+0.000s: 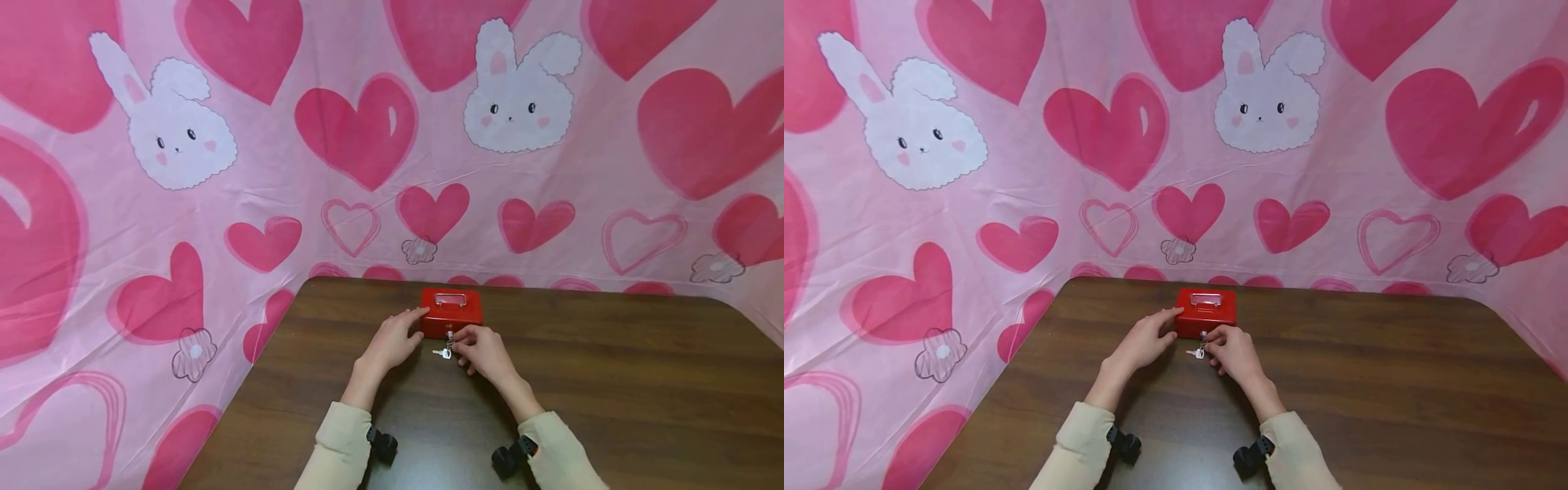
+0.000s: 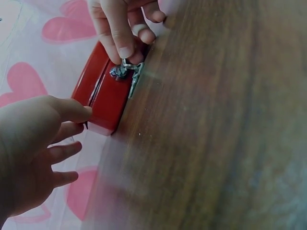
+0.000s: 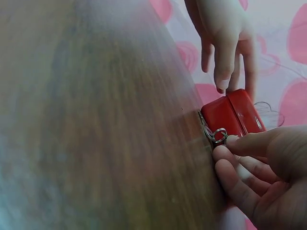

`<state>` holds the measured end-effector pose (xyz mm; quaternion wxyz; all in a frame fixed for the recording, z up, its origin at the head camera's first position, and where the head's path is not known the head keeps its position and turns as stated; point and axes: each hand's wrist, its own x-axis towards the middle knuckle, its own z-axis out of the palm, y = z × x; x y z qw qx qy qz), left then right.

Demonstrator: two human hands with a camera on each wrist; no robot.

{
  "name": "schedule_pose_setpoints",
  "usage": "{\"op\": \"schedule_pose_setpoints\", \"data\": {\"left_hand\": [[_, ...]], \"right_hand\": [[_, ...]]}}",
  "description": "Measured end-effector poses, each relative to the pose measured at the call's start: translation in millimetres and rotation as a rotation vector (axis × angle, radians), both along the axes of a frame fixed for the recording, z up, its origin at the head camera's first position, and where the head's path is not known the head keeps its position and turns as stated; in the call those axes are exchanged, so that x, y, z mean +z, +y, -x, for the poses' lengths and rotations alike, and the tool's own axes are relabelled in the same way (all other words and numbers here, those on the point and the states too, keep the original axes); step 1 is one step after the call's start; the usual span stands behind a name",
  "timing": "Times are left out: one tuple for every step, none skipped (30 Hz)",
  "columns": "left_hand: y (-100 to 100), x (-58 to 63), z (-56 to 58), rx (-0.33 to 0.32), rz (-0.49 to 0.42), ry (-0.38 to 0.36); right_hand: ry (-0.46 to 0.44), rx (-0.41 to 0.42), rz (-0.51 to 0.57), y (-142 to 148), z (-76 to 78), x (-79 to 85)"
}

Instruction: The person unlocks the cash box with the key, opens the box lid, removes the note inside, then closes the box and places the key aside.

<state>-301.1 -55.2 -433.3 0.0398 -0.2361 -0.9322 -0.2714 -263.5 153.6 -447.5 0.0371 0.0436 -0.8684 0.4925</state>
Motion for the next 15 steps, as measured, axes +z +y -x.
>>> {"op": "schedule_pose_setpoints", "data": {"left_hand": [[-0.4, 0.0, -0.1, 0.000, -0.001, 0.000], [-0.8, -0.1, -0.1, 0.001, -0.002, -0.001], [-1.0, -0.1, -0.1, 0.001, -0.002, -0.002], [-1.2, 0.2, -0.3, 0.001, -0.002, -0.003], [-1.2, 0.6, -0.5, 0.000, -0.002, -0.005], [-1.3, 1.0, -0.8, -0.001, -0.003, -0.006], [-1.1, 1.4, -1.0, -0.002, -0.005, -0.009], [-0.9, 1.9, -1.3, -0.002, -0.009, -0.013], [-0.7, 2.3, -1.5, -0.002, -0.012, -0.016], [-0.5, 2.4, -1.7, -0.002, -0.016, -0.018], [-0.4, 2.3, -1.9, -0.001, -0.019, -0.021], [-0.3, 2.0, -2.0, 0.000, -0.018, -0.023], [-0.2, 1.7, -2.0, 0.001, -0.016, -0.024], [-0.4, 1.6, -2.1, 0.002, -0.016, -0.027], [-0.6, 1.4, -2.1, 0.003, -0.015, -0.026]], "right_hand": [[0.000, -0.002, -0.003, 0.2, 0.3, -0.2], [-0.003, -0.007, -0.005, 0.2, 0.8, -0.3], [-0.005, -0.010, -0.005, 0.5, 1.1, -0.5], [-0.007, -0.013, -0.007, 0.8, 1.2, -0.5], [-0.011, -0.016, -0.009, 0.8, 1.4, -0.3], [-0.012, -0.018, -0.011, 1.0, 1.5, -0.2], [-0.014, -0.021, -0.014, 1.1, 1.6, 0.1], [-0.016, -0.023, -0.017, 1.2, 1.5, 0.5], [-0.018, -0.025, -0.020, 1.4, 1.2, 1.0], [-0.021, -0.026, -0.025, 1.6, 1.1, 1.2], [-0.025, -0.026, -0.031, 1.6, 1.1, 1.5], [-0.029, -0.025, -0.038, 1.7, 1.0, 1.6], [-0.035, -0.024, -0.044, 1.6, 0.8, 1.9], [-0.039, -0.019, -0.050, 1.6, 0.7, 2.3], [-0.040, -0.014, -0.059, 1.5, 0.5, 2.7]]}}
